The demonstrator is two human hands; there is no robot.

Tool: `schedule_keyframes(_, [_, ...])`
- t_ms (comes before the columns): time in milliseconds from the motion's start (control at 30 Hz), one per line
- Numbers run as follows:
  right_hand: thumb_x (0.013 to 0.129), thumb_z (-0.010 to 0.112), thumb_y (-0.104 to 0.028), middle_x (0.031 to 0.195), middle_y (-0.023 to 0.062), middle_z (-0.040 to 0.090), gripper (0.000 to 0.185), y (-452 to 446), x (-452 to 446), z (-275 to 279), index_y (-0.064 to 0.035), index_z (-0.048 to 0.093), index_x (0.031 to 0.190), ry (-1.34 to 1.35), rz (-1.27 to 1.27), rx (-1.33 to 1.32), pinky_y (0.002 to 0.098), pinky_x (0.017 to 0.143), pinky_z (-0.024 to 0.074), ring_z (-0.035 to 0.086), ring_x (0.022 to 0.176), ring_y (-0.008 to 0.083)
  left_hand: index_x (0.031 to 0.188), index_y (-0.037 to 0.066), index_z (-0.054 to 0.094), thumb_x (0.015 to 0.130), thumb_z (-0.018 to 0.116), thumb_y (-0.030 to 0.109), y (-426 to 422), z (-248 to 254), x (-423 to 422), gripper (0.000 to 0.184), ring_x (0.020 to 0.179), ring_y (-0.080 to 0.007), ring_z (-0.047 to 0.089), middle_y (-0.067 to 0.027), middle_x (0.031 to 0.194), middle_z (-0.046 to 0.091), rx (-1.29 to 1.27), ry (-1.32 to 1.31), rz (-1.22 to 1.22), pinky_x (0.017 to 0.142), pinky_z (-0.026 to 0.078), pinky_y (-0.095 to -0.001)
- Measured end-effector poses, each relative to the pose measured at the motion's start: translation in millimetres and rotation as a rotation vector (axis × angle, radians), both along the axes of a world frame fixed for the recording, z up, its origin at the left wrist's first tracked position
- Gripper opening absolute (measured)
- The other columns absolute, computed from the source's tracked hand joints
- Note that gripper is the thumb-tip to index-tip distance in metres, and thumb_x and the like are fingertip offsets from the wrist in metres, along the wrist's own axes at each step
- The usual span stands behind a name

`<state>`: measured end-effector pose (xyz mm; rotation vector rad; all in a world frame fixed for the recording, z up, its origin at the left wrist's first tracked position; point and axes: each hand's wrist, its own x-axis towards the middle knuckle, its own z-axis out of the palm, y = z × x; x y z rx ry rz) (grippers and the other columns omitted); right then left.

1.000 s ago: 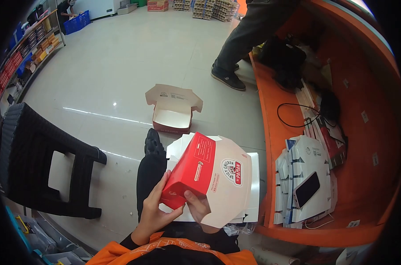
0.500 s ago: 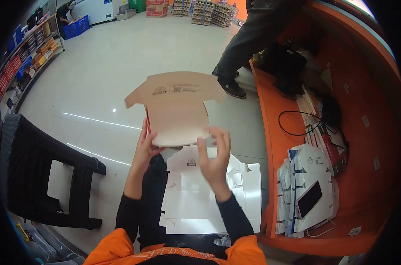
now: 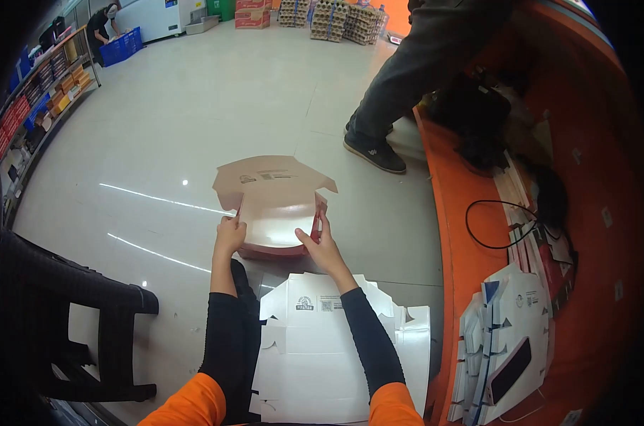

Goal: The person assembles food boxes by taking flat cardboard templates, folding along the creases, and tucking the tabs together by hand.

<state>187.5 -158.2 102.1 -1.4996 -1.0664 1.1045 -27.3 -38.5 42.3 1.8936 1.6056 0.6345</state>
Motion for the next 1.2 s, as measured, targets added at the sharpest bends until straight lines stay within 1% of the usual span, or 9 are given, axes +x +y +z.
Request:
schedule_keyframes(100, [0.085, 0.063, -0.037, 0.098, 0.0135, 0.058, 0.083, -2.2, -1.7, -7.9, -0.0042, 0.015, 0.145, -0.119, -0.011, -0.004, 0.0252, 0.059, 0.0490, 0.060, 0.072, 0.0163, 0.116, -0.004, 0.055, 0.079, 0.045, 0.025, -1.2, 5.7, -5.0, 0.047, 0.100, -0.0437, 0.055, -0.0264, 0.115, 0.050, -0.118, 0.032, -0.028, 0.090, 0.043, -0.0472])
schedule_keyframes(200, [0.087, 0.061, -0.036, 0.091, 0.0136, 0.060, 0.078, -5.2, -9.5, -14.5, -0.0024, 0.019, 0.143, -0.315, -0.019, 0.181, 0.0268, 0.061, 0.0477, 0.058, 0.068, 0.0162, 0.127, 0.000, 0.047, 0.078, 0.046, 0.024, -8.1, 18.4, -8.3, 0.054, 0.103, -0.0437, 0.054, -0.0259, 0.118, 0.050, -0.142, 0.083, 0.063, 0.091, 0.043, -0.0467])
schedule_keyframes(300, [0.089, 0.055, -0.040, 0.119, 0.0268, 0.054, 0.074, -12.6, -23.6, 23.9, 0.0032, 0.024, 0.140, -0.391, -0.012, 0.161, 0.0372, 0.091, 0.0440, 0.059, 0.104, 0.0361, 0.134, 0.005, 0.041, 0.078, 0.047, 0.024, -9.2, 12.0, -16.0, 0.060, 0.105, -0.0426, 0.054, -0.0255, 0.121, 0.050, -0.176, 0.091, 0.121, 0.092, 0.044, -0.0462])
schedule_keyframes(400, [0.089, 0.051, -0.044, 0.116, 0.0272, 0.056, 0.070, -16.4, -27.5, 50.4, 0.0026, 0.031, 0.138, -0.435, -0.010, 0.025, 0.0366, 0.093, 0.0423, 0.056, 0.109, 0.0368, 0.135, 0.008, 0.041, 0.078, 0.048, 0.025, -10.7, 16.4, -18.5, 0.060, 0.105, -0.0407, 0.055, -0.0237, 0.119, 0.052, -0.233, 0.083, 0.124, 0.091, 0.044, -0.0459])
schedule_keyframes(500, [0.091, 0.047, -0.048, 0.109, 0.0266, 0.060, 0.068, -7.5, -23.5, 24.1, 0.0017, 0.036, 0.136, -0.445, -0.101, 0.050, 0.0369, 0.090, 0.0435, 0.057, 0.106, 0.0374, 0.133, 0.010, 0.045, 0.078, 0.048, 0.025, -14.2, 30.1, -9.4, 0.057, 0.104, -0.0387, 0.056, -0.0211, 0.115, 0.054, -0.188, 0.123, 0.168, 0.090, 0.045, -0.0451])
schedule_keyframes(733, [0.091, 0.045, -0.051, 0.093, 0.0194, 0.064, 0.068, 10.0, -14.8, -22.5, 0.0009, 0.039, 0.134, -0.222, -0.171, 0.024, 0.0339, 0.080, 0.0465, 0.062, 0.083, 0.0250, 0.118, 0.006, 0.058, 0.086, 0.050, 0.016, -2.0, 21.4, 2.7, 0.034, 0.094, -0.0351, 0.060, -0.0161, 0.104, 0.061, 0.105, 0.015, 0.222, 0.082, 0.048, -0.0422])
schedule_keyframes(833, [0.091, 0.045, -0.053, 0.088, 0.0172, 0.064, 0.069, 12.4, -15.6, -20.6, 0.0006, 0.039, 0.134, -0.131, -0.215, -0.009, 0.0319, 0.077, 0.0468, 0.061, 0.079, 0.0212, 0.108, 0.005, 0.063, 0.086, 0.055, 0.015, 5.7, 19.9, 3.9, 0.026, 0.085, -0.0327, 0.063, -0.0159, 0.097, 0.065, 0.260, -0.228, 0.215, 0.077, 0.049, -0.0394])
schedule_keyframes(933, [0.091, 0.047, -0.052, 0.086, 0.0156, 0.063, 0.069, 9.5, -15.1, -13.8, 0.0004, 0.039, 0.134, -0.065, -0.245, -0.072, 0.0294, 0.072, 0.0476, 0.060, 0.077, 0.0188, 0.102, 0.004, 0.066, 0.083, 0.059, 0.014, 1.6, 44.5, 11.9, 0.022, 0.078, -0.0307, 0.064, -0.0166, 0.092, 0.067, 0.144, -0.364, 0.232, 0.073, 0.049, -0.0372])
schedule_keyframes(1200, [0.089, 0.050, -0.052, 0.098, 0.0147, 0.060, 0.075, 10.2, -20.0, -39.5, -0.0019, 0.028, 0.140, -0.078, -0.064, -0.013, 0.0260, 0.065, 0.0474, 0.058, 0.074, 0.0151, 0.103, 0.009, 0.066, 0.075, 0.065, 0.011, 4.0, 11.1, 4.4, 0.028, 0.089, -0.0310, 0.063, -0.0137, 0.101, 0.065, 0.281, -0.072, 0.293, 0.079, 0.049, -0.0413])
